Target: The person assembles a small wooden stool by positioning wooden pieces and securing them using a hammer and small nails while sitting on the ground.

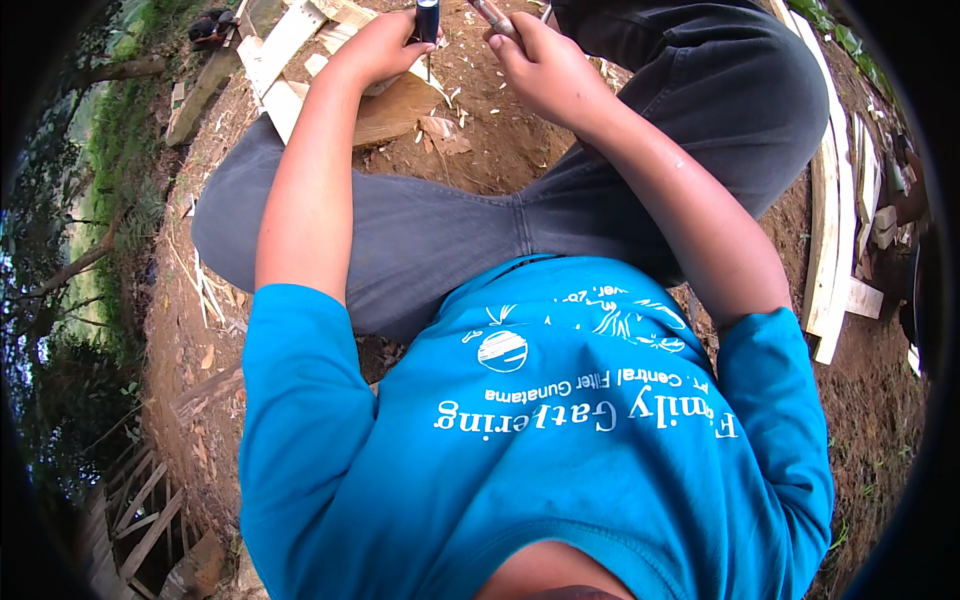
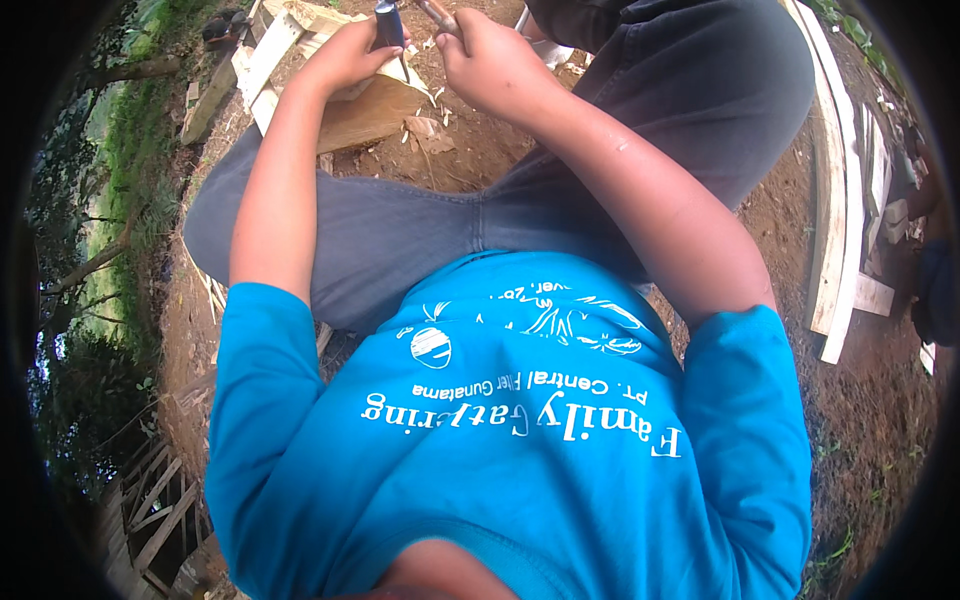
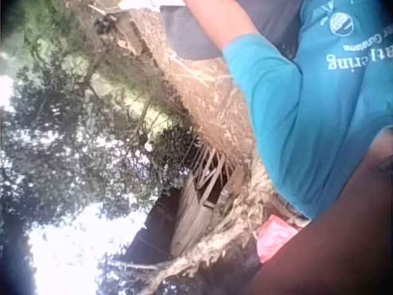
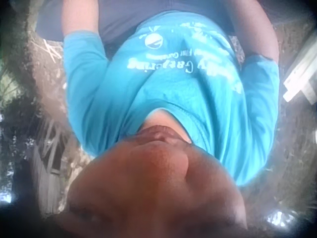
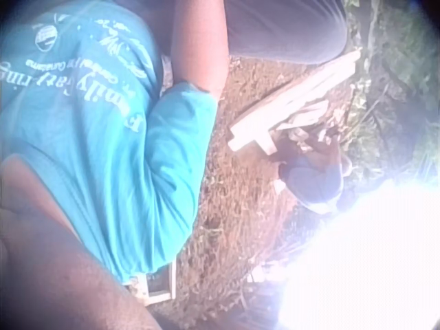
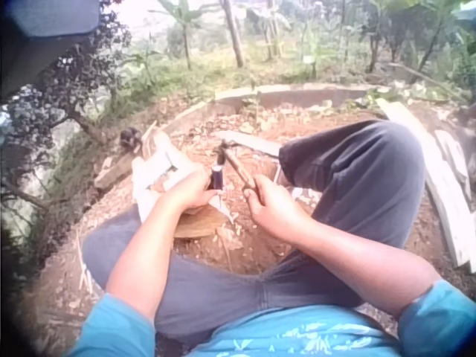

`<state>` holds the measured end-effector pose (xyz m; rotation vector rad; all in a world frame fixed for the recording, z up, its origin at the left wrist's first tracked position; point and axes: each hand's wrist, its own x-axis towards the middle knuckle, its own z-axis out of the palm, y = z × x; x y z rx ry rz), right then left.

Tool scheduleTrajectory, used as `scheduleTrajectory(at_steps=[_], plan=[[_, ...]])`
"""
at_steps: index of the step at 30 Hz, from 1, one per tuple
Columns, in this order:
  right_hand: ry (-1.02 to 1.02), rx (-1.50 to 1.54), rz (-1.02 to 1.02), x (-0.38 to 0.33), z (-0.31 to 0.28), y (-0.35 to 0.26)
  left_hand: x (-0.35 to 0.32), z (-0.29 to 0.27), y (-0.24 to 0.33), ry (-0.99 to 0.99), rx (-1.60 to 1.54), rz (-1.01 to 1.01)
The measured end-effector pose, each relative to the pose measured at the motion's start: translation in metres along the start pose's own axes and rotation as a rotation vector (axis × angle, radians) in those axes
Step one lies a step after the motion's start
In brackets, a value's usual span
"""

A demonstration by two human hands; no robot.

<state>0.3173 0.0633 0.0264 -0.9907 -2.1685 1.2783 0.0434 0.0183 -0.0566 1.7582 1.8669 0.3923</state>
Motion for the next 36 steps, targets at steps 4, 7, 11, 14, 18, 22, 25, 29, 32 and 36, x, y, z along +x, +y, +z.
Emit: scheduleTrajectory(at_steps=[4,7,11,14,18,22,25,29,32,36], plan=[[0.182,0.143,-0.156,-0.008,-0.008,-0.015,-0.006,-0.038,0.086,-0.172,0.151,-0.368],[0.058,0.038,-0.11,-0.001,0.012,0.027,-0.011,-0.032,0.073,-0.122,0.062,-0.253],[0.07,0.076,-0.106,-0.008,0.004,-0.001,0.004,0.003,0.004,-0.066,0.04,-0.072],[0.101,0.182,-0.094,-0.011,0.006,-0.003,0.006,0.01,0.001,-0.089,0.154,-0.055],[0.122,0.207,-0.043,-0.006,0.023,0.029,0.011,0.008,0.003,0.053,0.145,-0.078],[0.172,0.347,-0.022,-0.002,0.016,0.016,0.006,-0.016,0.042,0.295,-0.161,-0.097],[0.242,0.359,-0.015,-0.001,0.014,0.012,0.005,-0.02,0.043,0.347,-0.091,-0.098],[0.297,0.408,0.014,0.002,0.01,0.009,0.002,-0.016,0.072,0.356,-0.305,0.025],[0.394,0.512,-0.136,0.009,0.011,0.009,-0.01,-0.029,0.113,-0.071,-0.44,-0.07],[0.391,0.5,-0.079,0.009,0.008,0.026,-0.004,-0.01,0.094,-0.217,-0.352,0.059]])
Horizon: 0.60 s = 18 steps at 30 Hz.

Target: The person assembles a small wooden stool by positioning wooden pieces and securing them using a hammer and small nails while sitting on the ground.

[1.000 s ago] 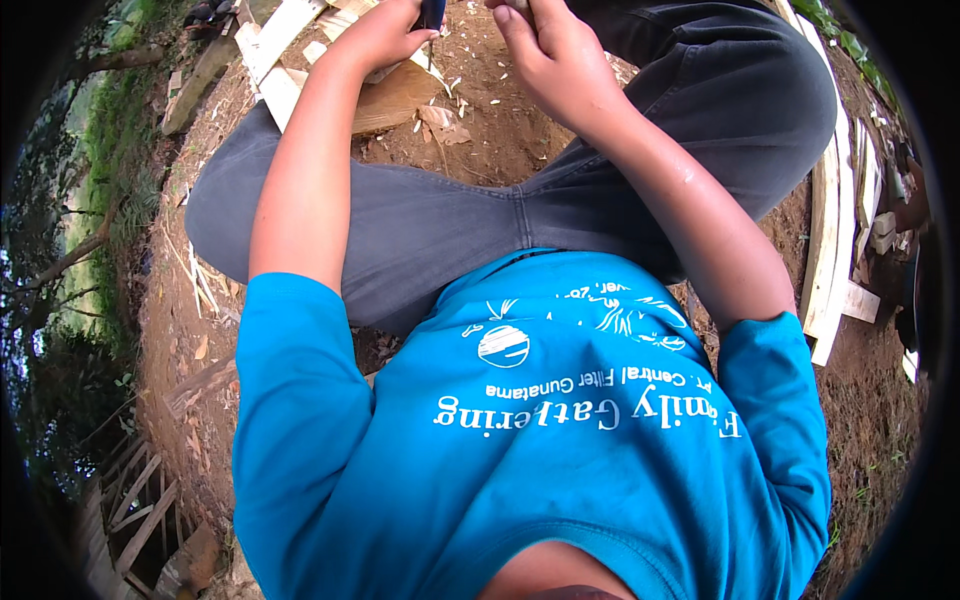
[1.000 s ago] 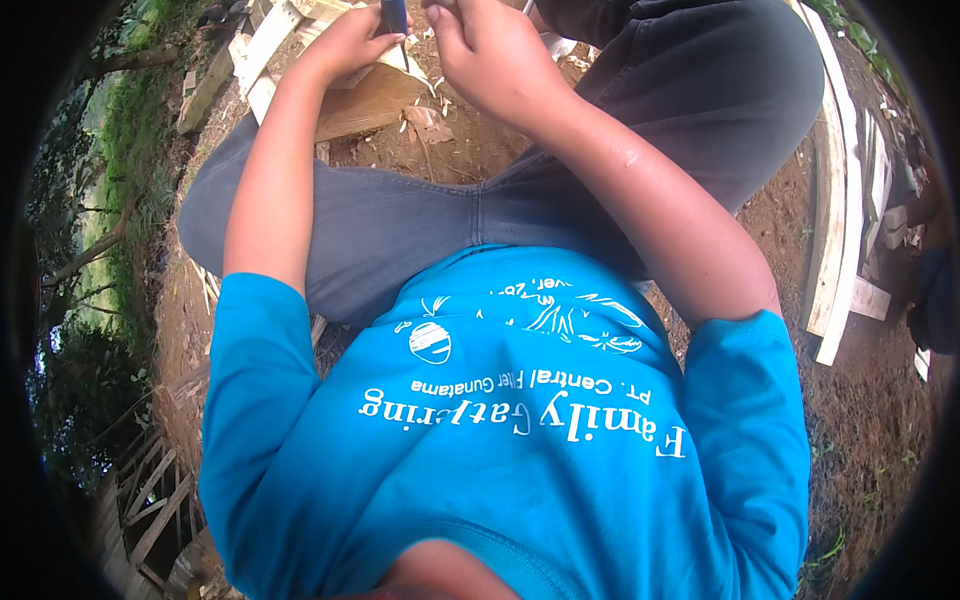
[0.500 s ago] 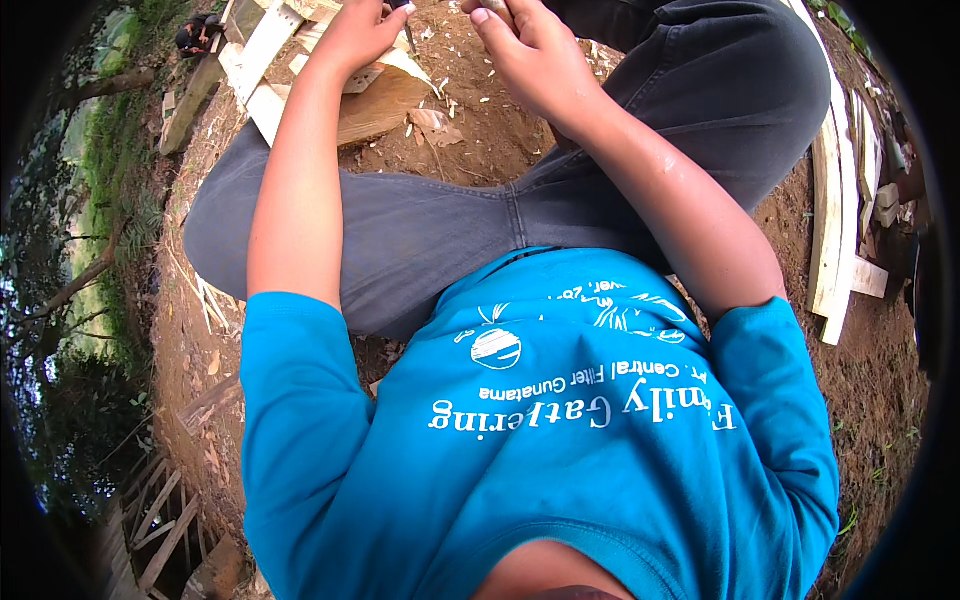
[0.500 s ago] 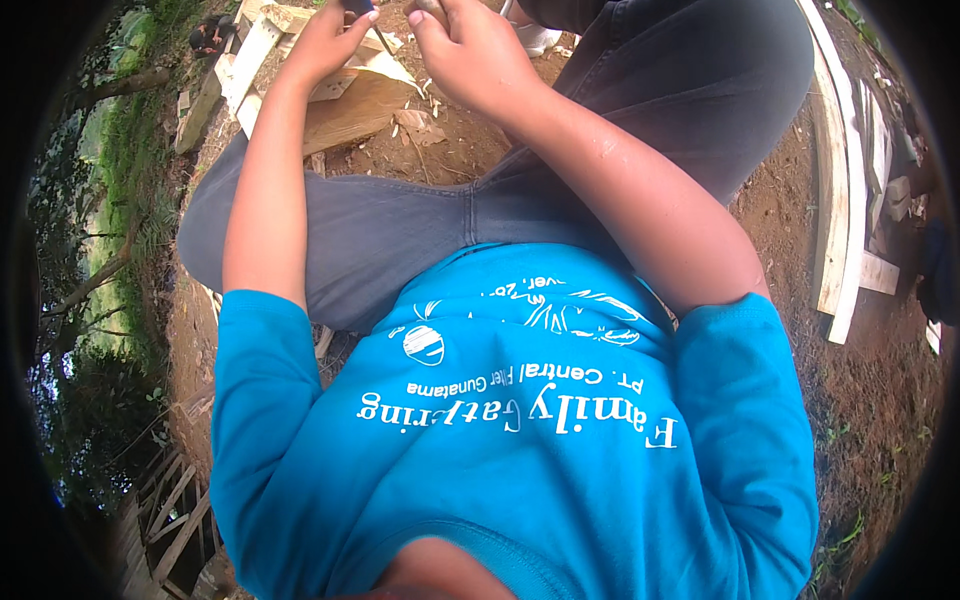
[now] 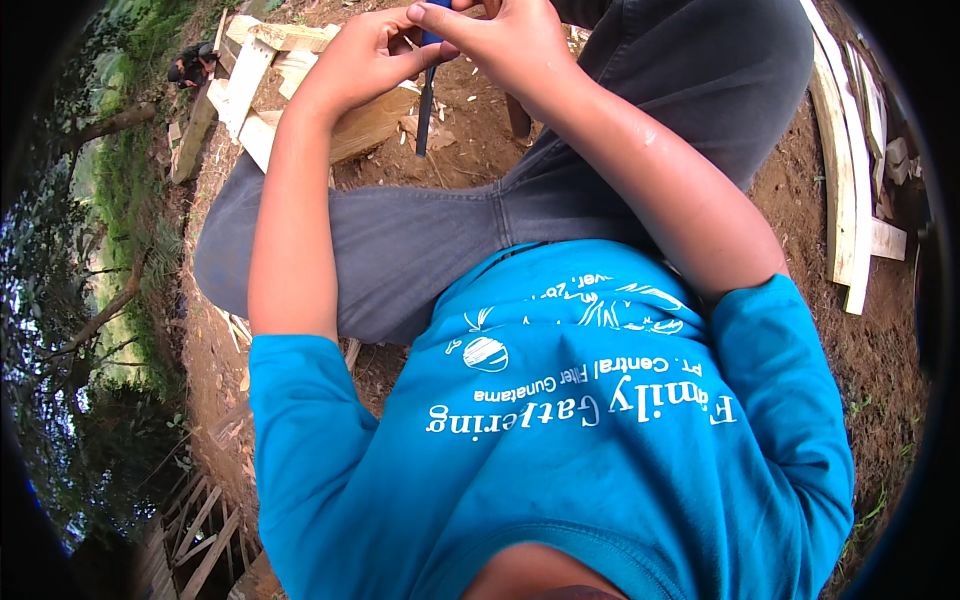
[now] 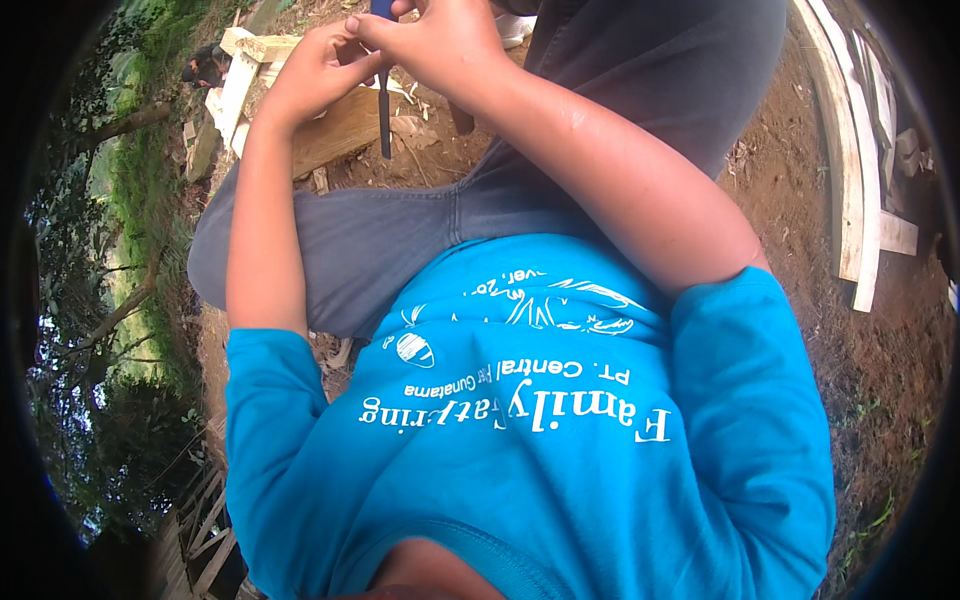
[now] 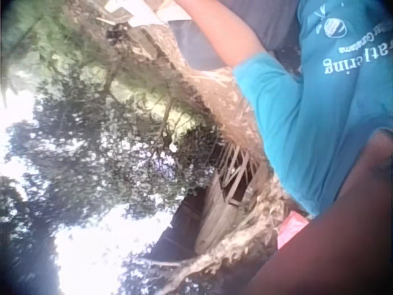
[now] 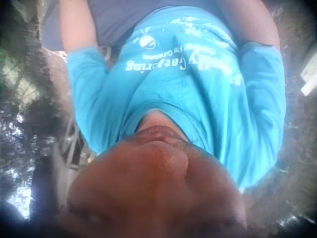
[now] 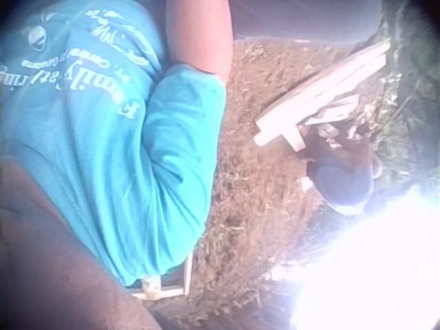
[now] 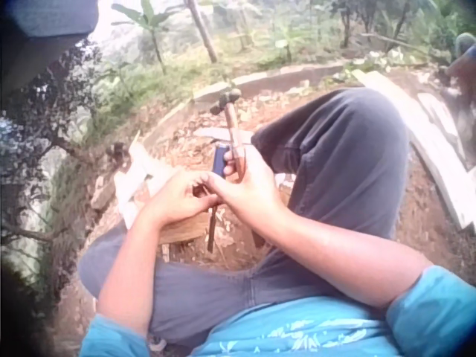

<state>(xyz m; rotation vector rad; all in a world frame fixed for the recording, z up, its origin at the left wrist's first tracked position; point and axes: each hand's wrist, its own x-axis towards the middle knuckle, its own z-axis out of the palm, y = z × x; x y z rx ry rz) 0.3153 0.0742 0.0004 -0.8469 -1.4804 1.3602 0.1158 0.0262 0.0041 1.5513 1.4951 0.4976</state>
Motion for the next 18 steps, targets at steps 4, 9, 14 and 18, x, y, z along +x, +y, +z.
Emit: scheduleTrajectory(at_steps=[4,9,14,18], plan=[[-0.039,0.293,0.176,-0.003,0.001,-0.016,-0.006,-0.006,0.001,0.034,-0.013,0.079],[-0.047,0.23,0.226,-0.002,-0.001,-0.012,-0.027,-0.013,0.039,0.009,-0.004,0.097],[-0.062,0.102,0.26,-0.008,-0.005,-0.015,-0.077,-0.094,0.04,0.489,0.526,0.004],[-0.06,0.181,0.263,-0.014,-0.004,-0.024,-0.123,-0.133,-0.013,0.422,0.876,0.02]])
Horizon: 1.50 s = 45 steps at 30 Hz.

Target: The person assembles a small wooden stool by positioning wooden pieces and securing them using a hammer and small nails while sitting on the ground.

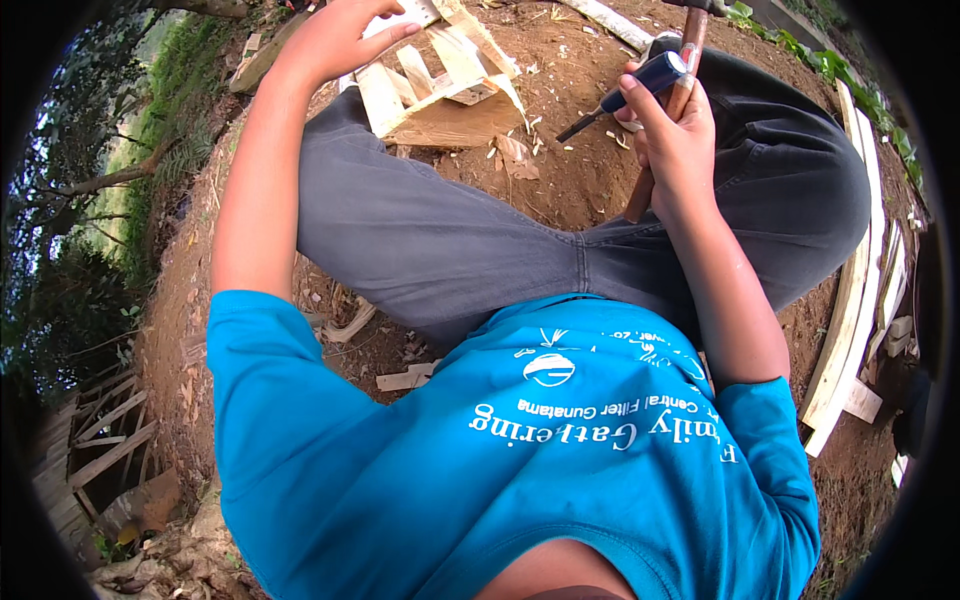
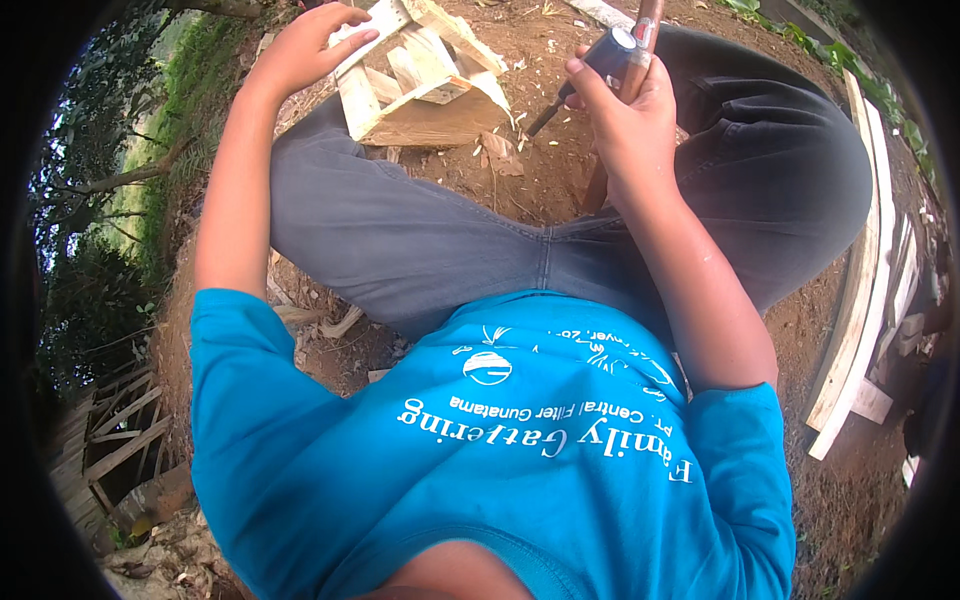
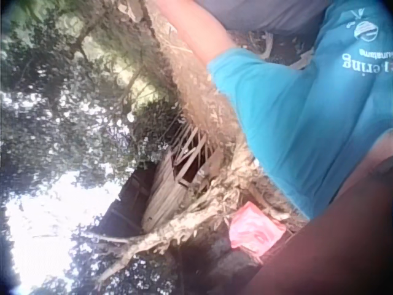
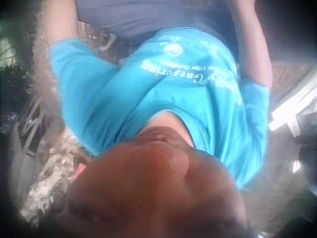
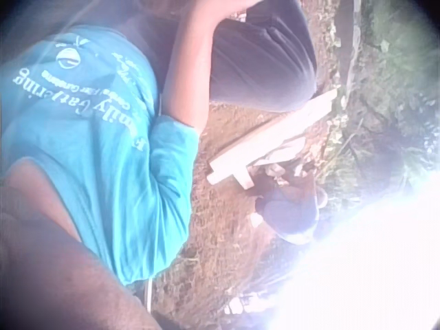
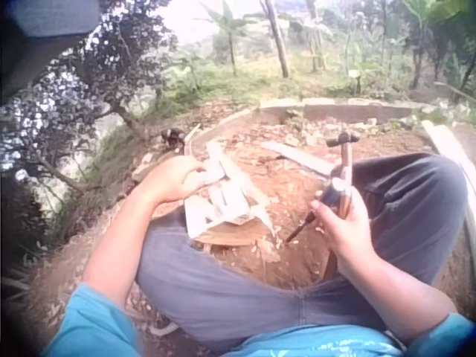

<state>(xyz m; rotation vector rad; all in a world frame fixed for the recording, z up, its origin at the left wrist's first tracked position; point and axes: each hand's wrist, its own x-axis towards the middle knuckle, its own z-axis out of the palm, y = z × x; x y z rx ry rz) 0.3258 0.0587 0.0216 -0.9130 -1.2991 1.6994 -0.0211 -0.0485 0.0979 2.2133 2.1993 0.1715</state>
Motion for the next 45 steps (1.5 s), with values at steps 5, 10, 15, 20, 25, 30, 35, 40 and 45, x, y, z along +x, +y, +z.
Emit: scheduleTrajectory(at_steps=[5,10,15,20,25,30,35,40,45], plan=[[-0.059,-0.014,0.056,0.0,0.001,-0.021,-0.045,0.034,-0.006,-0.456,0.039,0.025],[-0.111,-0.091,-0.014,0.011,0.001,-0.039,-0.041,0.067,0.0,-0.726,0.208,0.121],[-0.309,-0.374,-0.128,0.046,-0.007,-0.081,-0.028,0.071,0.001,-0.746,0.157,0.016],[-0.477,-0.46,-0.281,0.087,0.0,-0.133,-0.021,0.075,0.004,-0.549,0.068,0.033],[-0.548,-0.446,-0.21,0.121,-0.012,-0.12,0.0,0.083,0.027,-0.609,0.041,0.032],[-0.607,-0.566,-0.056,0.107,-0.018,-0.141,-0.005,0.081,0.025,-0.721,0.075,0.024],[-0.475,-0.593,-0.07,0.097,-0.017,-0.129,-0.002,0.069,0.031,-0.808,0.128,0.014],[-0.389,-0.664,-0.041,0.092,-0.007,-0.134,-0.001,0.068,0.042,-0.804,0.18,-0.027],[-0.365,-0.536,-0.134,0.098,-0.008,-0.115,0.0,0.093,0.048,-0.602,0.023,-0.237]])
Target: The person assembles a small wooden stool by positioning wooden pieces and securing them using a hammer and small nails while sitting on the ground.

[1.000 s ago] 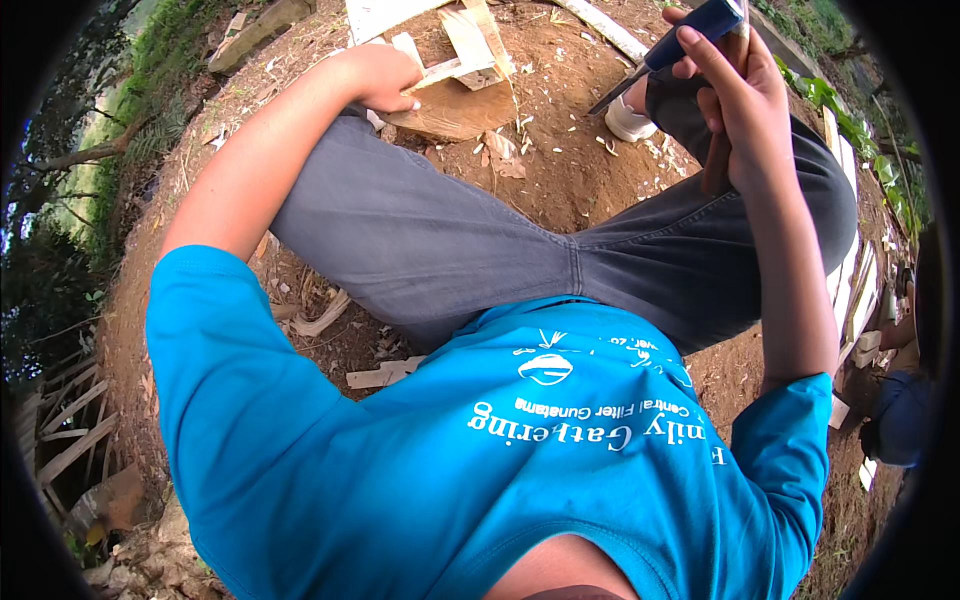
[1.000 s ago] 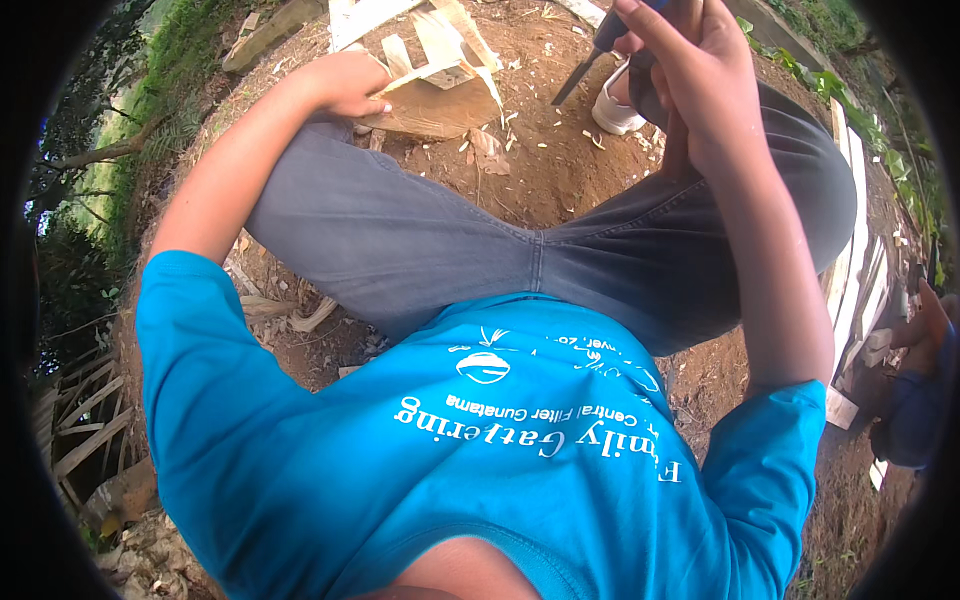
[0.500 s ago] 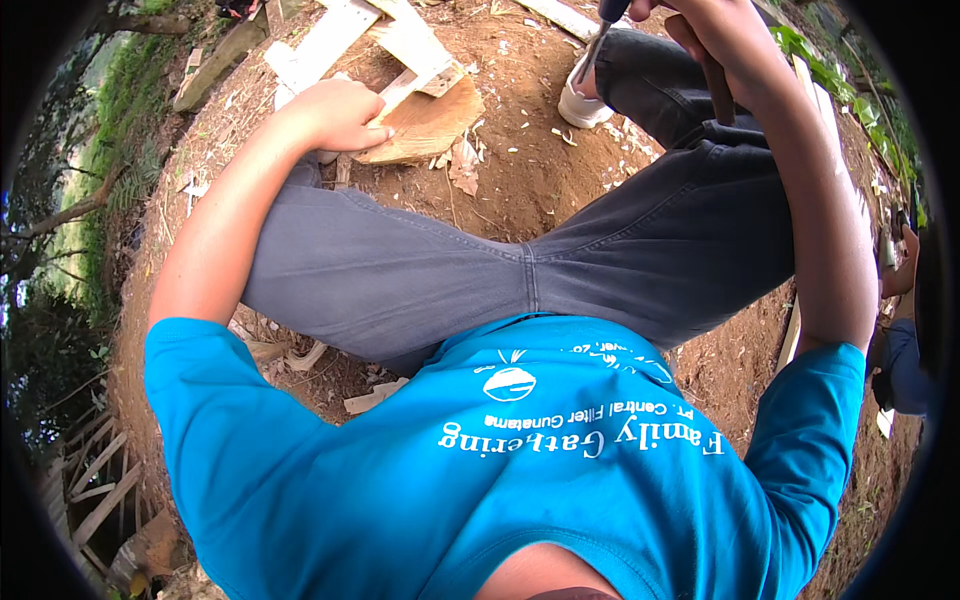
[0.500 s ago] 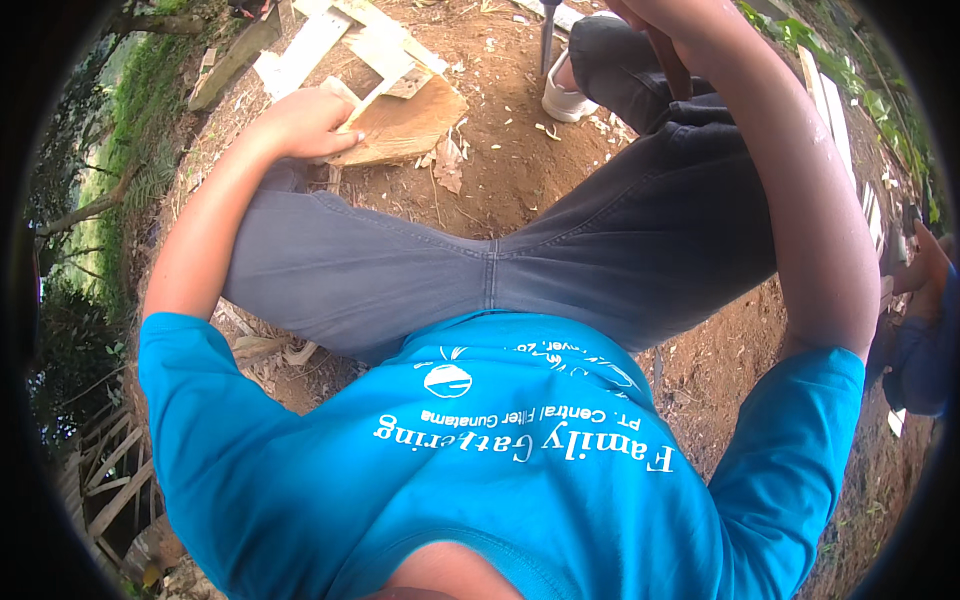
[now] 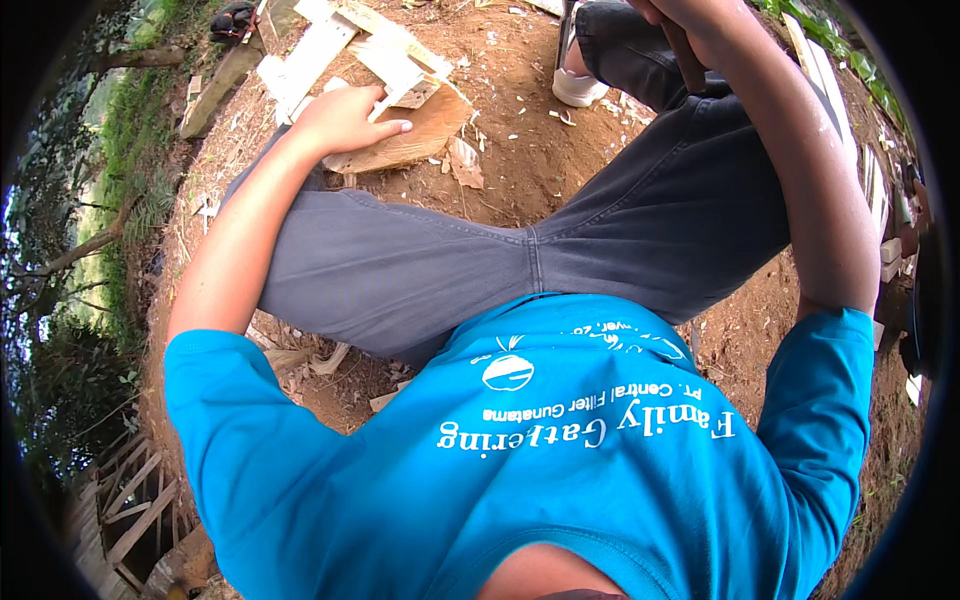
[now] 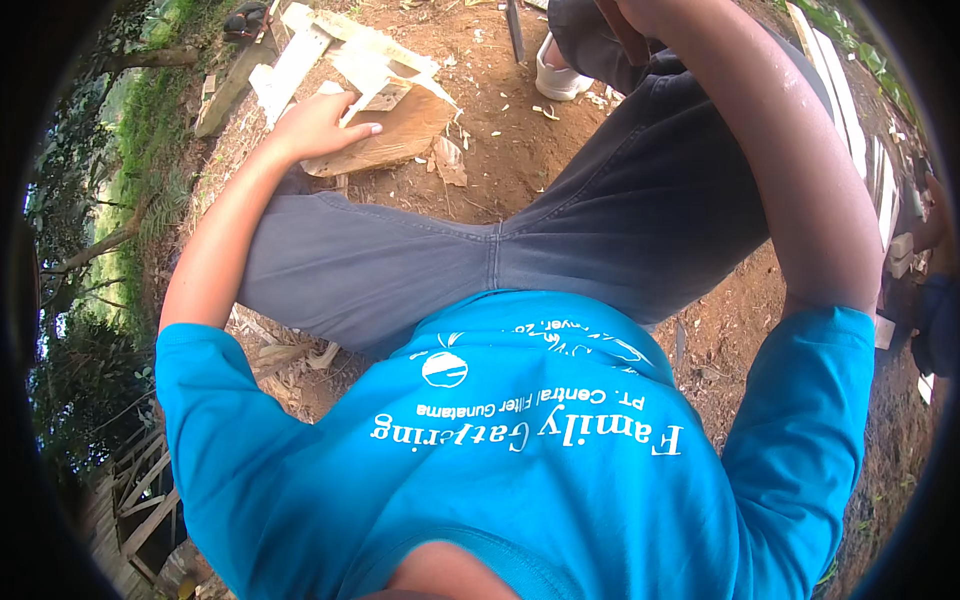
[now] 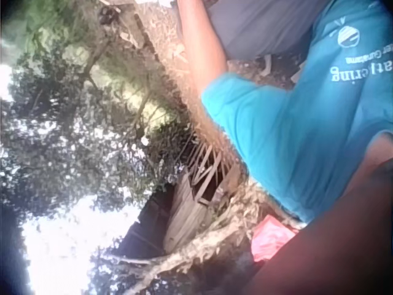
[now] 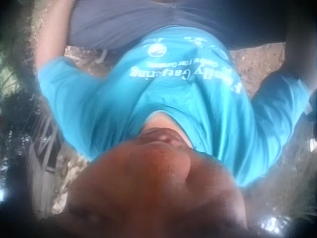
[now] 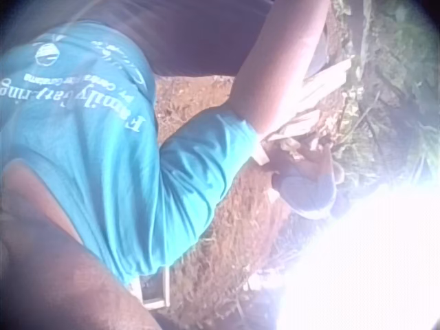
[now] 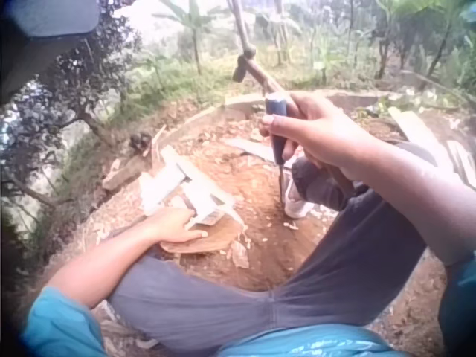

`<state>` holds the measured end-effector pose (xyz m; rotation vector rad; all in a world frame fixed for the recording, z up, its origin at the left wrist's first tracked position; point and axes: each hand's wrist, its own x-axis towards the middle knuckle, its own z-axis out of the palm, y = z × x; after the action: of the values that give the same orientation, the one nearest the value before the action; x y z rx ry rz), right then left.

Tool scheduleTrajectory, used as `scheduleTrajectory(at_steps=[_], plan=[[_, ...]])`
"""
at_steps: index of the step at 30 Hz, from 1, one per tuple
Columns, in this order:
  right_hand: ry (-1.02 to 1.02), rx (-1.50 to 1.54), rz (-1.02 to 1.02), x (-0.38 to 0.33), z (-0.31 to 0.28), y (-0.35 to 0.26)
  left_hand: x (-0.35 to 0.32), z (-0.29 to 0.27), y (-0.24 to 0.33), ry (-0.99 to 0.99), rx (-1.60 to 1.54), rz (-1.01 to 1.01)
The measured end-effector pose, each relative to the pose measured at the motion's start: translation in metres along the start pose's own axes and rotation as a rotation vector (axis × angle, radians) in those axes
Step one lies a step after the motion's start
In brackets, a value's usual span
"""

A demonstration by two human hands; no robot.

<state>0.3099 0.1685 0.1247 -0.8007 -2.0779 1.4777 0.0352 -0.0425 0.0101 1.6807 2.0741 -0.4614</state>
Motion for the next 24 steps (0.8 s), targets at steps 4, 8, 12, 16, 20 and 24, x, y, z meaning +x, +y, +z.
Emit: scheduleTrajectory(at_steps=[4,8,12,16,20,24], plan=[[0.048,-0.009,0.125,-0.008,0.002,-0.016,0.017,0.023,-0.002,0.047,-0.263,-0.085],[0.109,0.092,0.034,0.0,-0.002,-0.01,0.018,0.01,-0.03,0.285,-0.438,-0.054],[0.093,0.084,0.069,0.001,-0.009,-0.023,-0.007,-0.017,-0.066,0.437,-0.818,-0.059],[0.204,0.216,0.018,0.003,-0.014,-0.02,-0.036,-0.053,-0.041,0.411,-1.351,-0.107],[0.257,0.196,0.032,0.0,-0.025,-0.019,-0.041,-0.049,-0.05,0.388,-1.672,-0.159],[0.289,0.135,0.066,-0.007,-0.021,-0.038,-0.039,-0.027,-0.035,0.435,-1.974,-0.148]])
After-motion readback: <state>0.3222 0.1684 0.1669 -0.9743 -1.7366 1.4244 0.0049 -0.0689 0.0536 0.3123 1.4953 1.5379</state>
